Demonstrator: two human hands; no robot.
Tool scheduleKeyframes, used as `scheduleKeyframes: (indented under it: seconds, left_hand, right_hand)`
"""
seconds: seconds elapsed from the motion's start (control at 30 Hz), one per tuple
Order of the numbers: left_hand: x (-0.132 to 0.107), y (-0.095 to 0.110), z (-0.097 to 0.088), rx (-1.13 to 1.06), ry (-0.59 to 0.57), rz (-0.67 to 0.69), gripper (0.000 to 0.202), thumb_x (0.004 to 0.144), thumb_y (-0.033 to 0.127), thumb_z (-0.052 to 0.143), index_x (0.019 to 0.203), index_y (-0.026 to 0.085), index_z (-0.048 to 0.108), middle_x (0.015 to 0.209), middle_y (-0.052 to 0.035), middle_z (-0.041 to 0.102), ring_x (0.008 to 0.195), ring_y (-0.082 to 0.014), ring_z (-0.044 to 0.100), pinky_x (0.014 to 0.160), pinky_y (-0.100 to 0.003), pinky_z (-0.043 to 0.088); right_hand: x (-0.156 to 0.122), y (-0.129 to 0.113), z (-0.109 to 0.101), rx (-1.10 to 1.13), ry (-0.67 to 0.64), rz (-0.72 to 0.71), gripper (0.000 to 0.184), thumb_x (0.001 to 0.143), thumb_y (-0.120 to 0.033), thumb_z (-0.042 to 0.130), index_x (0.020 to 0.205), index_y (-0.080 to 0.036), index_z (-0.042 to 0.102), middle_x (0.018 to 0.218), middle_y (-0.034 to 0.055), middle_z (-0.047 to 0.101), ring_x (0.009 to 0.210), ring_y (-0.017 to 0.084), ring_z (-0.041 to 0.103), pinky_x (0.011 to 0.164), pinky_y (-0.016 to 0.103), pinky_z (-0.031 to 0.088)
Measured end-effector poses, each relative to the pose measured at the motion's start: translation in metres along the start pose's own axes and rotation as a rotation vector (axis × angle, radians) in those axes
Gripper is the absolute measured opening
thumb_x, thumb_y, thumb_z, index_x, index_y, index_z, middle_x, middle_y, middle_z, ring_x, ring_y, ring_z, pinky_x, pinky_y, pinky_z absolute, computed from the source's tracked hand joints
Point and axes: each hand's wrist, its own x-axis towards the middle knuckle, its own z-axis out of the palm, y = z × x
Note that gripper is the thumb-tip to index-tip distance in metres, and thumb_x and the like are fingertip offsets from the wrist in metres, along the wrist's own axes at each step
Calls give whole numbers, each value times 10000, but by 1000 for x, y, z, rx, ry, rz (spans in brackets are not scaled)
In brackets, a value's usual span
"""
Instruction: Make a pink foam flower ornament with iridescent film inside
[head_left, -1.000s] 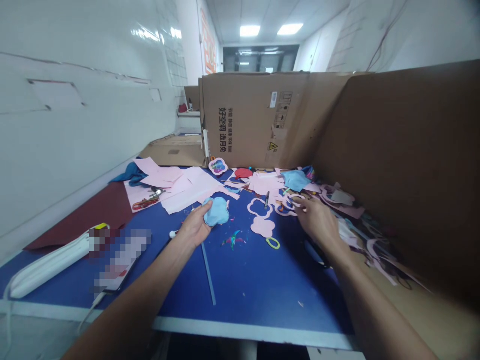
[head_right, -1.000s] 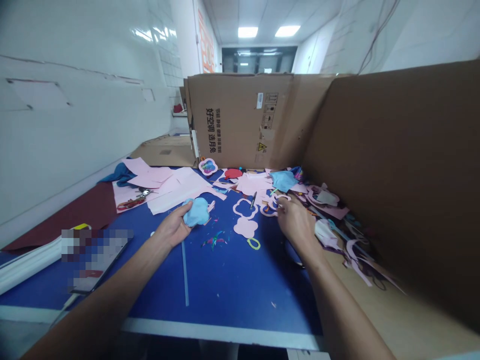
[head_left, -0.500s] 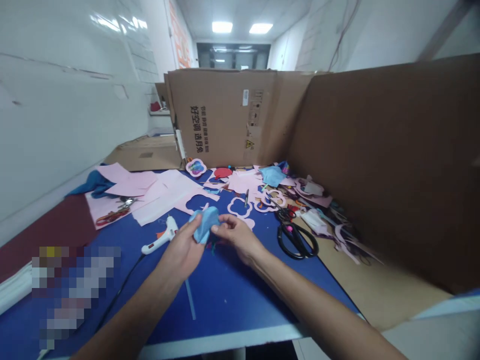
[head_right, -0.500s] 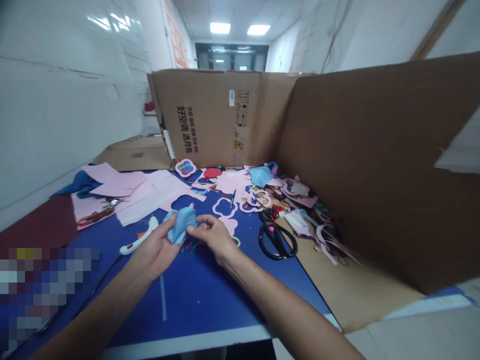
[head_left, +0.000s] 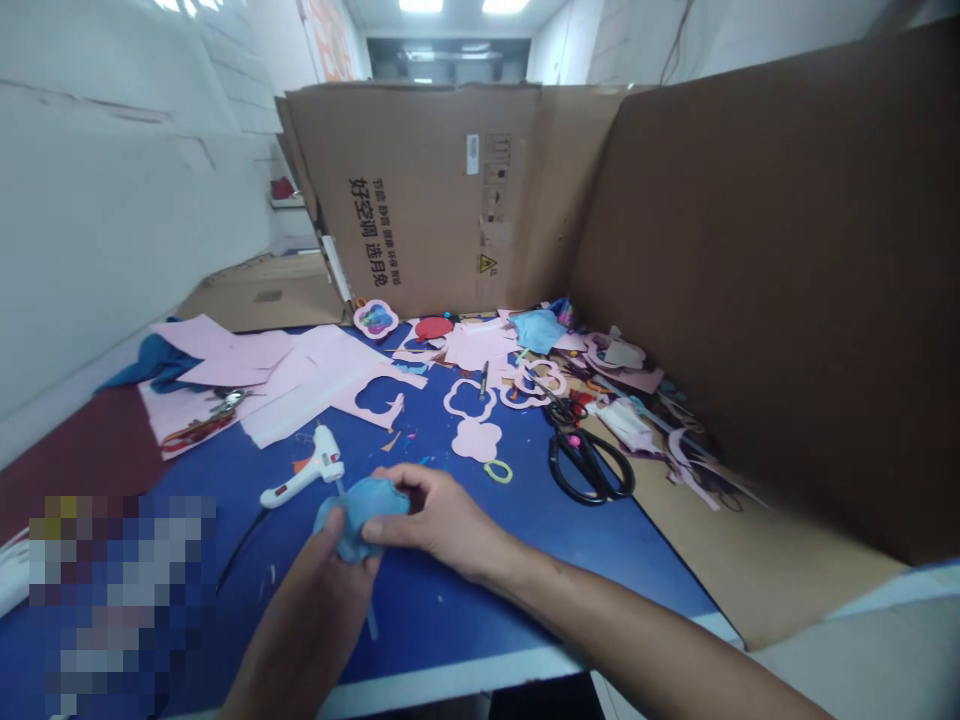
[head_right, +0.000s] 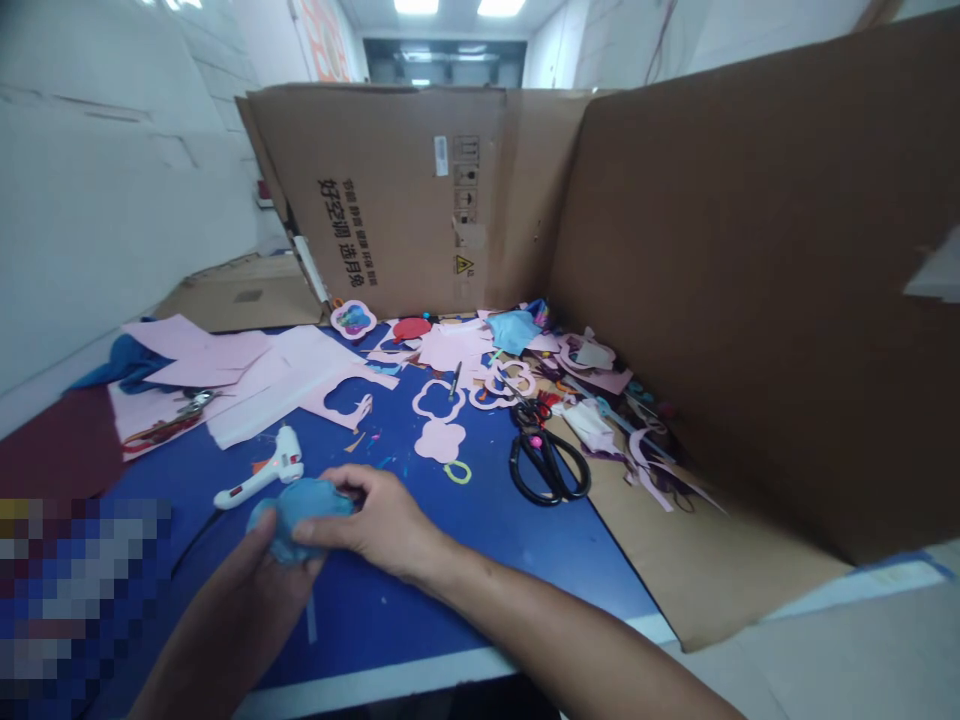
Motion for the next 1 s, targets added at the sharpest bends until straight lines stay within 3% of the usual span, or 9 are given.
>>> scheduleKeyframes:
  seconds: [0.07,0.13,0.3,0.43,0.53,0.6,0.77,0.83,1.0]
  left_hand:
    - [-3,6,27,-49,34,-58,288,896,154,727,1117,327,794,1378,-29,763,1562,-284,468,1230,-442,507]
    - [-3,12,53,-95,41,-34,155,971,315,690,1085,289,792,1362,-61,763,1487,-310,566,1174,-469,569]
    - [13,12,86,-215,5,-54,139,1020,270,647,1086,273,770,1348,-78,749,1374,-256,642,1107,-411,592]
    - [39,15,95,-91,-73,-117,163,970,322,746,1104,232,762,1283,-117,765,1212,-252,716,1012,-379,597]
    - [65,23,100,187,-186,-27,551,833,348,894,1336,220,709,1198,-120,782,972,-232,750,861,-352,596]
    - [81,26,101,362,-226,44,723,704,304,973,1362,200,694,1022,-89,797,835,-210,731,762,-313,567]
    - [103,23,92,615,-251,76,366,692,427,926,885,158,771,680,-32,713,564,-145,594,535,-244,430]
    - [105,21,87,630,-227,85,349,701,458,907,836,170,763,597,-1,659,490,-122,521,485,-234,375]
    - [106,19,79,556,-181,103,395,630,468,951,785,173,738,605,-15,676,507,-132,560,490,-231,419]
  right_hand:
    - [0,-2,-5,-3,39,3,451,639,-494,1005,822,-213,704,843,-28,686,791,156,600,824,310,485]
    - [2,-4,-12,10,103,24,487,615,-497,1017,810,-212,673,760,-47,642,710,136,549,743,287,455]
    - [12,-13,-35,2,183,-86,482,647,-487,1002,838,-213,653,755,-44,640,702,131,543,709,268,442]
    - [22,-26,-62,-137,267,-162,465,688,-522,959,841,-216,643,714,-47,615,636,123,505,628,264,405]
    - [27,-35,-83,-281,256,-150,461,688,-548,936,841,-220,650,671,-62,568,568,109,436,559,264,361]
    - [30,-37,-92,-386,237,-147,444,697,-553,918,836,-221,659,658,-62,553,550,111,417,528,267,338]
    - [34,-29,-98,-515,182,-218,312,790,-480,840,827,-209,690,688,-33,589,612,130,473,564,272,364]
    - [36,-25,-99,-500,203,-228,291,801,-467,832,856,-209,708,700,-31,592,626,133,484,573,270,373]
    - [38,-24,-100,-297,272,-155,395,773,-536,868,933,-222,689,667,-69,529,544,104,420,520,255,346]
